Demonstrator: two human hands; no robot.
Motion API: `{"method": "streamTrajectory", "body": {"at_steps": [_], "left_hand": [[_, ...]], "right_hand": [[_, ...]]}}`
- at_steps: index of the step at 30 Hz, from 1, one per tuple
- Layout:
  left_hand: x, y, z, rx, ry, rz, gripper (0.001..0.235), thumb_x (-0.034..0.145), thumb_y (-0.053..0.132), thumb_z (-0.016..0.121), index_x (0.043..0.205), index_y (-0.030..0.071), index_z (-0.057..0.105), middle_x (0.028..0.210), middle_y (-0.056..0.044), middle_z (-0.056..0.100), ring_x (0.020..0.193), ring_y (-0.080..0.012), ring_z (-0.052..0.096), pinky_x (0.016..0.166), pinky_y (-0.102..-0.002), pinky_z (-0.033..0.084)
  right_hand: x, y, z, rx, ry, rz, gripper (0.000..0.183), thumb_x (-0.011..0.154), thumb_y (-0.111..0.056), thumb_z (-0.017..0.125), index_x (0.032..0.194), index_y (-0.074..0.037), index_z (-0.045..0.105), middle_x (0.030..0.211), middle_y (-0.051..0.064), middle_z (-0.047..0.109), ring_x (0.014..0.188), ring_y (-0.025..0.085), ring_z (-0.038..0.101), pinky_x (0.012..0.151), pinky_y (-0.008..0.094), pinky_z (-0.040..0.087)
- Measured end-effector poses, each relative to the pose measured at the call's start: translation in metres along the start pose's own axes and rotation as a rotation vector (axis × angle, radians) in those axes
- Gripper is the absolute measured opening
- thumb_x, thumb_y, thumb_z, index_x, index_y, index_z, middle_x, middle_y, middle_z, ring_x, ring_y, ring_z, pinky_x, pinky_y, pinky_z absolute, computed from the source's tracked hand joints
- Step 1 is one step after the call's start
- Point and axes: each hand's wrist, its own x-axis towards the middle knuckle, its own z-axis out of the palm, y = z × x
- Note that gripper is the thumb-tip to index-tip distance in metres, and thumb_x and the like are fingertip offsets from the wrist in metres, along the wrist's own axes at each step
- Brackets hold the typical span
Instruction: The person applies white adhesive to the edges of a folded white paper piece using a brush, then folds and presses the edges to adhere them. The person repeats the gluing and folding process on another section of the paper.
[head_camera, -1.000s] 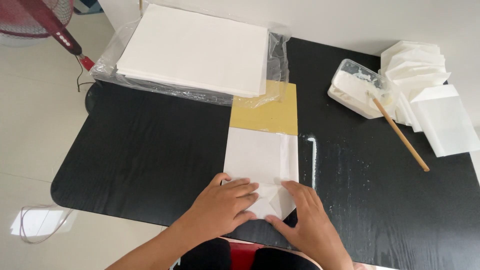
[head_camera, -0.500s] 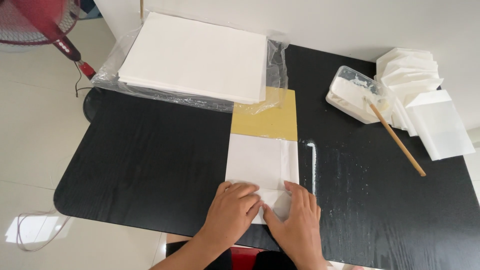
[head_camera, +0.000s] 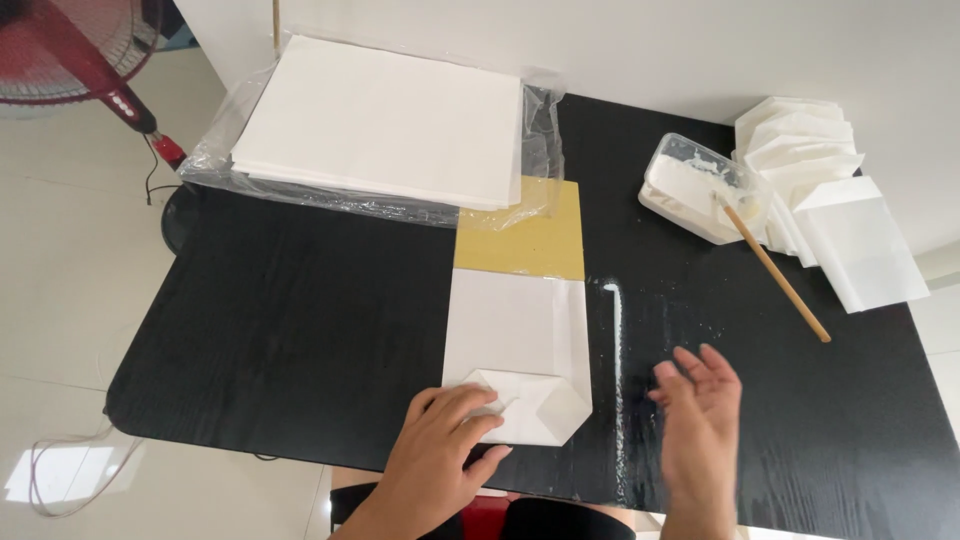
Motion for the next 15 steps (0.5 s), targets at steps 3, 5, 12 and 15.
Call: {"method": "streamTrajectory", "body": {"at_steps": [3,5,12,15], "left_hand": [[-0.003,0.003,0.005,0.009,-0.04,-0.156,0.043,0.089,0.037,0.081,0.126,0.019,0.069,0.126,-0.003,0.072,0.119,-0.0238,0.063,0.106,-0.051,0.038],[-0.006,0.001,0.01,0.028,-0.052,-0.168,0.042,0.089,0.038,0.079,0.126,0.018,0.069,0.123,-0.003,0.073,0.117,-0.0234,0.063,0.104,-0.05,0.039],[-0.001,0.014,0.004,-0.04,-0.192,-0.465,0.039,0.086,0.035,0.084,0.121,0.027,0.069,0.113,0.008,0.075,0.112,-0.0164,0.064,0.104,-0.044,0.039],[-0.009,0.006,0.014,-0.039,-0.099,-0.303,0.007,0.092,0.03,0.073,0.094,0.024,0.076,0.097,0.008,0.074,0.101,-0.0173,0.062,0.096,-0.044,0.035]], "right_hand": [[0.069,0.032,-0.038,0.372,-0.009,0.019,0.055,0.097,-0.012,0.059,0.148,-0.009,0.04,0.142,0.022,0.06,0.099,0.021,0.063,0.081,0.033,0.052],[0.079,0.021,-0.038,0.361,-0.049,0.005,0.068,0.092,-0.016,0.066,0.152,-0.01,0.036,0.139,0.021,0.061,0.094,0.018,0.064,0.079,0.03,0.052],[0.091,-0.026,-0.028,0.457,0.006,0.082,0.066,0.085,-0.02,0.077,0.142,-0.015,0.044,0.121,0.013,0.069,0.087,0.018,0.065,0.075,0.031,0.051],[0.094,-0.053,-0.021,0.428,0.096,0.083,0.036,0.093,-0.019,0.075,0.123,-0.022,0.056,0.113,0.008,0.073,0.081,0.016,0.067,0.072,0.028,0.053]]}}
